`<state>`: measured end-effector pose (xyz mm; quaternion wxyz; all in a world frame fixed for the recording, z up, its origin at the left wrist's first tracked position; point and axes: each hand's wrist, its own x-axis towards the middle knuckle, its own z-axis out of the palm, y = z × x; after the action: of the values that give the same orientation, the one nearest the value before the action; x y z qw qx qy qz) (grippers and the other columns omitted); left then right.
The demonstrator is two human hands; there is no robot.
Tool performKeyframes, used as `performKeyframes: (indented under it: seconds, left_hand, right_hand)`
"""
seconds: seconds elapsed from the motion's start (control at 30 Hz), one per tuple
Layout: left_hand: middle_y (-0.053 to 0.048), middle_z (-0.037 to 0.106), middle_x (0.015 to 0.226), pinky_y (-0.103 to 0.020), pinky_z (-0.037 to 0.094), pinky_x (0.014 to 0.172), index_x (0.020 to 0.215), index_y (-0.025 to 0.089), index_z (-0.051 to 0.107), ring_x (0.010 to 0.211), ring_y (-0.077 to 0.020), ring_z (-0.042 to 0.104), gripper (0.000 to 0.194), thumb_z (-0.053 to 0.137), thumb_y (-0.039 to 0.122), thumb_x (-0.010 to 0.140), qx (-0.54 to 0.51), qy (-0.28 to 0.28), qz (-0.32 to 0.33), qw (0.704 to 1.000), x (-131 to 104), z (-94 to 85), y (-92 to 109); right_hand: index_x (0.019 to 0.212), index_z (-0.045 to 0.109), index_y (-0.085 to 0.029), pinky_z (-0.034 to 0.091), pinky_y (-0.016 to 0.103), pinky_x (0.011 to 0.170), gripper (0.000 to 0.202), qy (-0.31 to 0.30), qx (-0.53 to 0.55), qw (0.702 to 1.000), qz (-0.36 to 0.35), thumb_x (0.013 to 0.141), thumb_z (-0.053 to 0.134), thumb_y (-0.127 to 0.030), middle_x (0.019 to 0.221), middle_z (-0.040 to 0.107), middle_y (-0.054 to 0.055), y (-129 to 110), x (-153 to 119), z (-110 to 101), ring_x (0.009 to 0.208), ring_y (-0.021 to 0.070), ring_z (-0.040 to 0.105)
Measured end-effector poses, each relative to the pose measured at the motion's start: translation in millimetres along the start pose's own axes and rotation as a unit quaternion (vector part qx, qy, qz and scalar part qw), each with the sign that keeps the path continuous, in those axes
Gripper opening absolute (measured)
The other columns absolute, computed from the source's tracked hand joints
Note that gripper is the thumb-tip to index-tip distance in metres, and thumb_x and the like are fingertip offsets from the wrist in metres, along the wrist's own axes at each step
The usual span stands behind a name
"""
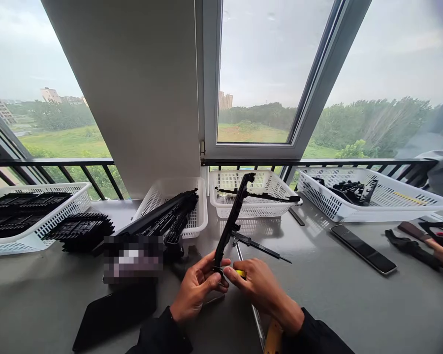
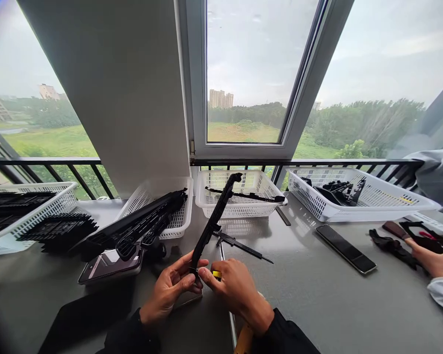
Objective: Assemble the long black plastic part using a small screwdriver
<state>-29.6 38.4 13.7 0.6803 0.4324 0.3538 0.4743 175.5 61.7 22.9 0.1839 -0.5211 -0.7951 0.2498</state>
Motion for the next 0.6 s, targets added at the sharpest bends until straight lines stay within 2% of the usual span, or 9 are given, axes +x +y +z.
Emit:
performKeyframes:
  seconds: [0.2,0.37,0.53,0.6]
  left_hand:
    - [-0.013,0.082,0.12,-0.028,0.063,0.07,0.125,0.021,0.082,0.074,-0.0152,0.074,0.059,0.093,0.055,0.077,-0.031,0.075,0.001,0.997,-2,10.8,0]
    - [-0.012,0.085,0.113,-0.025,0.06,0.06,0.118,0.018,0.082,0.07,-0.0158,0.075,0.06,0.092,0.06,0.075,-0.054,0.142,-0.001,0.988,-3,18.7,-3]
    - [-0.006,0.081,0.072,-0.025,0.057,0.055,0.119,0.013,0.077,0.058,-0.0158,0.069,0.074,0.087,0.071,0.074,-0.036,0.175,-0.003,0.984,-2,15.0,-12]
    - [-0.005,0.079,0.067,-0.024,0.056,0.055,0.119,0.013,0.075,0.056,-0.015,0.067,0.075,0.085,0.073,0.075,-0.034,0.187,-0.004,0.982,-2,12.3,-17]
  right_hand:
    - [0.059,0.046,-0.02,0.018,0.034,0.062,0.073,0.034,-0.033,0.998,0.043,0.107,0.034,-0.075,0.059,0.056,0.002,6,4,1,0.06,0.016,0.042]
    - [0.062,0.057,-0.02,0.02,0.033,0.063,0.07,0.037,-0.058,0.997,0.047,0.108,0.038,-0.07,0.064,0.066,0.005,3,4,2,0.065,0.0186,0.054]
    - [0.066,0.069,-0.021,0.021,0.034,0.061,0.066,0.032,-0.015,0.998,0.046,0.106,0.044,-0.067,0.067,0.072,0.007,-4,4,1,0.063,0.0192,0.058]
    - [0.063,0.067,-0.02,0.022,0.034,0.059,0.071,0.042,0.008,0.999,0.034,0.106,0.041,-0.07,0.062,0.069,0.006,-3,6,2,0.058,0.0174,0.055]
